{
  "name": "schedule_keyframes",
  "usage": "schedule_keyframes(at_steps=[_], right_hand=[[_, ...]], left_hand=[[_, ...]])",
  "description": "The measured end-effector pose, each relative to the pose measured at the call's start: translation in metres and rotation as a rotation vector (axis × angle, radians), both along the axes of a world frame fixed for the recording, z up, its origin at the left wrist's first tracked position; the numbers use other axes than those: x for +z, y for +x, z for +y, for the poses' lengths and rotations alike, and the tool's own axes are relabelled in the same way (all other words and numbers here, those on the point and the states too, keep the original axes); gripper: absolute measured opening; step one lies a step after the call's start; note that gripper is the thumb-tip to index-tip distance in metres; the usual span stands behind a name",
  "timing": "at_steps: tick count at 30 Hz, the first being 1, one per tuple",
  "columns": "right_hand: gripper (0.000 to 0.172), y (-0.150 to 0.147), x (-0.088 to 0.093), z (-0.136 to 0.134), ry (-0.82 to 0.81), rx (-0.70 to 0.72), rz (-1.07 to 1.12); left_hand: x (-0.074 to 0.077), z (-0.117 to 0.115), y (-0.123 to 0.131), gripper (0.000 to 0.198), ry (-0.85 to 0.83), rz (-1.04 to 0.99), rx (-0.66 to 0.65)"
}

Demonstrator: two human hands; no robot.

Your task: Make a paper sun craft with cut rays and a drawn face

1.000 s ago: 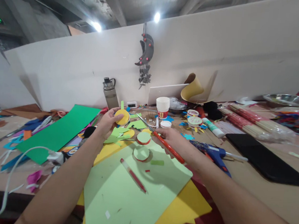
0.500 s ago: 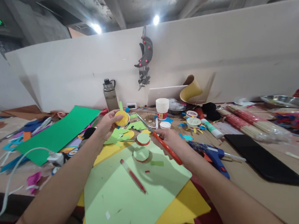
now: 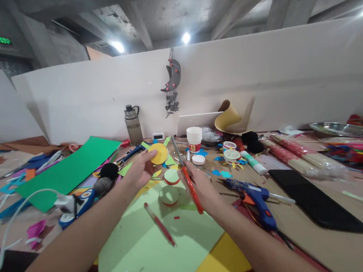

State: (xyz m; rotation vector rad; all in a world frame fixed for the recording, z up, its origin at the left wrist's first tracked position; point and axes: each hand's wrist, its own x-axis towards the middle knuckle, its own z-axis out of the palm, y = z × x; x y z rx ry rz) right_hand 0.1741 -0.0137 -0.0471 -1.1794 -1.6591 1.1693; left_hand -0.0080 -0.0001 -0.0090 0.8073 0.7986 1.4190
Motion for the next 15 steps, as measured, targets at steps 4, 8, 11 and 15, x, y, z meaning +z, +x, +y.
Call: schedule_keyframes(at_steps=[4,8,11,15], right_hand=[[0.031,-0.009,0.007,-0.014,-0.011,-0.033,0.064],[0.033,-0.013,0.002,-0.017,-0.050,-0.022,0.115],[0.031,-0.016,-0.007,-0.014,-0.080,-0.029,0.152],[0.029,-0.019,-0.007,-0.014,-0.125,-0.031,0.195]], left_hand=[[-0.001,-0.005,0.008,0.033,-0.005,-0.019,0.016],[-0.003,-0.005,0.011,0.032,0.005,-0.043,0.023],[-0.004,-0.006,0.013,0.033,0.021,-0.042,0.021],[-0.004,-0.008,0.016,0.034,0.023,-0.047,0.014]])
